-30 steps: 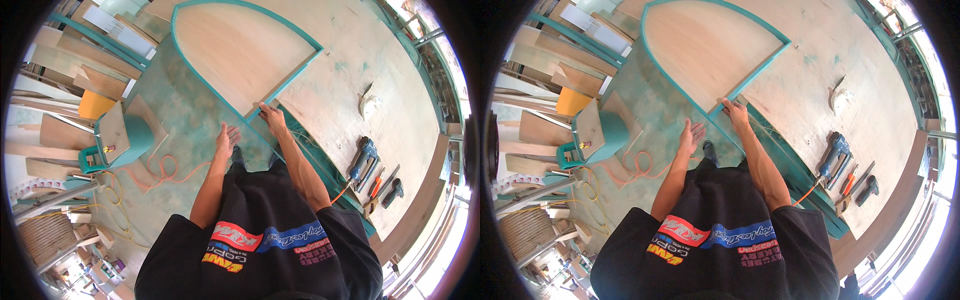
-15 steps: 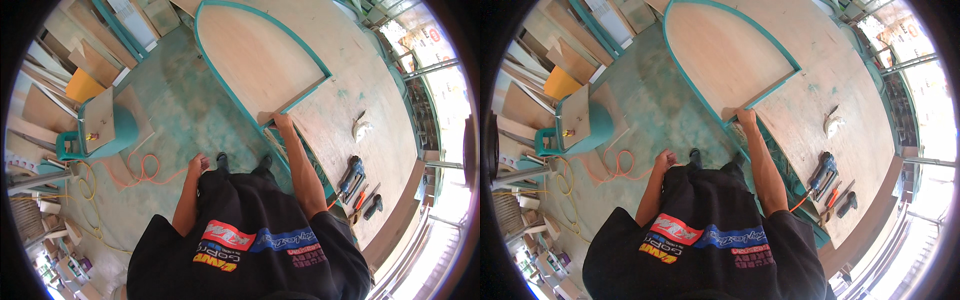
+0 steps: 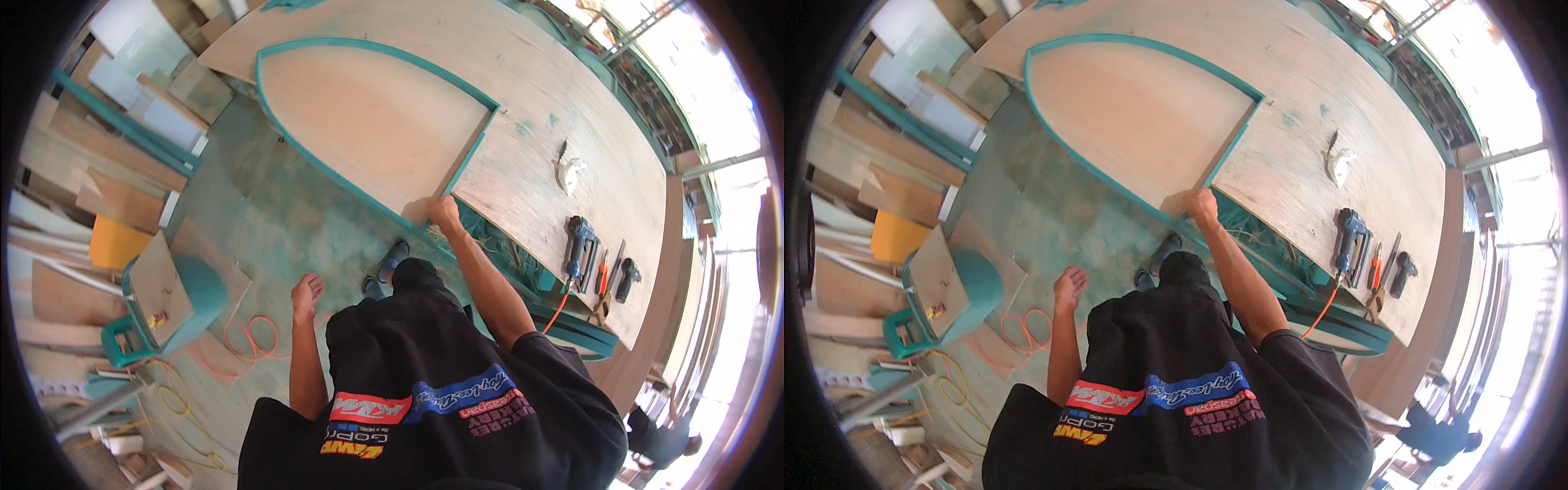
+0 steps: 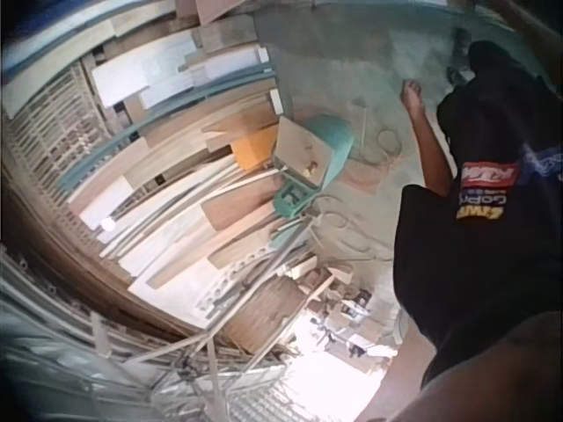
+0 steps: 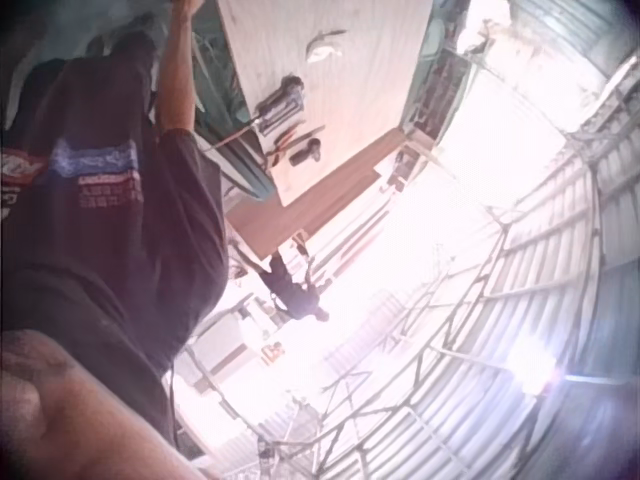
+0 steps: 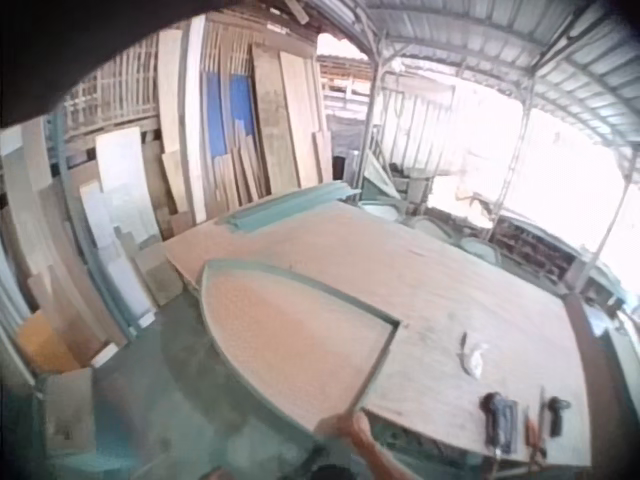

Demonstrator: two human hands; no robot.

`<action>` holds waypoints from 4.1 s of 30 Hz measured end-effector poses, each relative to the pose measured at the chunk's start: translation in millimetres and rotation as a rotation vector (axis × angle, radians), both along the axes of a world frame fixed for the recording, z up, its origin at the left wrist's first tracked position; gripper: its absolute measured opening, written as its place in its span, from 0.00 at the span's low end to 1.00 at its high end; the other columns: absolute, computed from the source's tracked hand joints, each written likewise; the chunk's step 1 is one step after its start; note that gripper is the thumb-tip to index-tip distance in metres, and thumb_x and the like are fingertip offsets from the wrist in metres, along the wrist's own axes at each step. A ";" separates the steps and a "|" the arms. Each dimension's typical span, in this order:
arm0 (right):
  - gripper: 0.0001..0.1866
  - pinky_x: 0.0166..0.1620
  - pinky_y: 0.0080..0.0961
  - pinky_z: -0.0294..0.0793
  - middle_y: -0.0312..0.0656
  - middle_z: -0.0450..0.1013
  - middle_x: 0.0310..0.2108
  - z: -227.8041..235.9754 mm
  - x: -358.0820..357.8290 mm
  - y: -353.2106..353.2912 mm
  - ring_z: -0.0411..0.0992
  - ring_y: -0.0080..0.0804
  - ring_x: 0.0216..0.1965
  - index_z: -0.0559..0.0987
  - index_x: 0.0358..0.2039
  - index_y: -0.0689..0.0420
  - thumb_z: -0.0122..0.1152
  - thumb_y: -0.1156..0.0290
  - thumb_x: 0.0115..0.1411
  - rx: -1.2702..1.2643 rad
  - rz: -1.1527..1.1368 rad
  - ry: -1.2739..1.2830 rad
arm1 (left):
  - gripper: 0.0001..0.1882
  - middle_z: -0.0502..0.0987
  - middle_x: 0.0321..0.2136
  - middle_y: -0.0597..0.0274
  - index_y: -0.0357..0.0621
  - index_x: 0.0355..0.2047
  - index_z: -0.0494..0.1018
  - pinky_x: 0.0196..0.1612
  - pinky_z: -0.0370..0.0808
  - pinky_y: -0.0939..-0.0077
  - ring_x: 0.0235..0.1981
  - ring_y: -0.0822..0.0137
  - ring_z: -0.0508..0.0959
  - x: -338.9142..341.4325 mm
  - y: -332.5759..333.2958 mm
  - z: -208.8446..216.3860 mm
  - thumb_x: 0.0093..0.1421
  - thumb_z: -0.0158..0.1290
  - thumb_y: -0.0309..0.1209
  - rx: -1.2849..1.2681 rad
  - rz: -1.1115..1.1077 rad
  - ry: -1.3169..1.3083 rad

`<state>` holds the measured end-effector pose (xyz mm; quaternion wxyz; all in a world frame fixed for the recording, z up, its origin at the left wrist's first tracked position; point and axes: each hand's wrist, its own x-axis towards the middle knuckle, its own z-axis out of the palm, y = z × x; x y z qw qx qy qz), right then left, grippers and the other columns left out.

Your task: The person aligns teal wooden strips along a guide on a plywood board and secures them using a pneumatic nail gun.

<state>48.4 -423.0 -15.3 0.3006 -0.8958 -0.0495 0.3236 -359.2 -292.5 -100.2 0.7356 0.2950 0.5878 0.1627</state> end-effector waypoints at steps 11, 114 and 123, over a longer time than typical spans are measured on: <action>0.26 0.41 0.35 0.80 0.59 0.79 0.39 13.9 -10.5 -16.5 0.80 0.42 0.40 0.79 0.41 0.75 0.61 0.59 0.60 0.152 0.056 -0.011 | 0.24 0.80 0.45 0.51 0.34 0.51 0.74 0.48 0.76 0.67 0.45 0.60 0.80 141.6 49.1 92.6 0.67 0.51 0.44 0.370 -0.550 0.064; 0.15 0.32 0.39 0.72 0.58 0.76 0.28 324.5 31.9 -112.3 0.77 0.56 0.30 0.74 0.44 0.66 0.56 0.64 0.69 0.589 -0.119 -0.552 | 0.25 0.79 0.46 0.47 0.32 0.53 0.71 0.47 0.79 0.68 0.42 0.63 0.81 338.8 -82.2 278.9 0.71 0.48 0.45 0.195 -0.925 -0.861; 0.17 0.32 0.41 0.72 0.59 0.76 0.26 337.6 41.2 -116.2 0.77 0.58 0.31 0.74 0.44 0.66 0.56 0.62 0.69 0.540 -0.104 -0.532 | 0.25 0.80 0.46 0.47 0.31 0.49 0.74 0.46 0.79 0.69 0.41 0.65 0.81 341.7 -85.9 277.3 0.71 0.49 0.46 0.250 -0.933 -0.863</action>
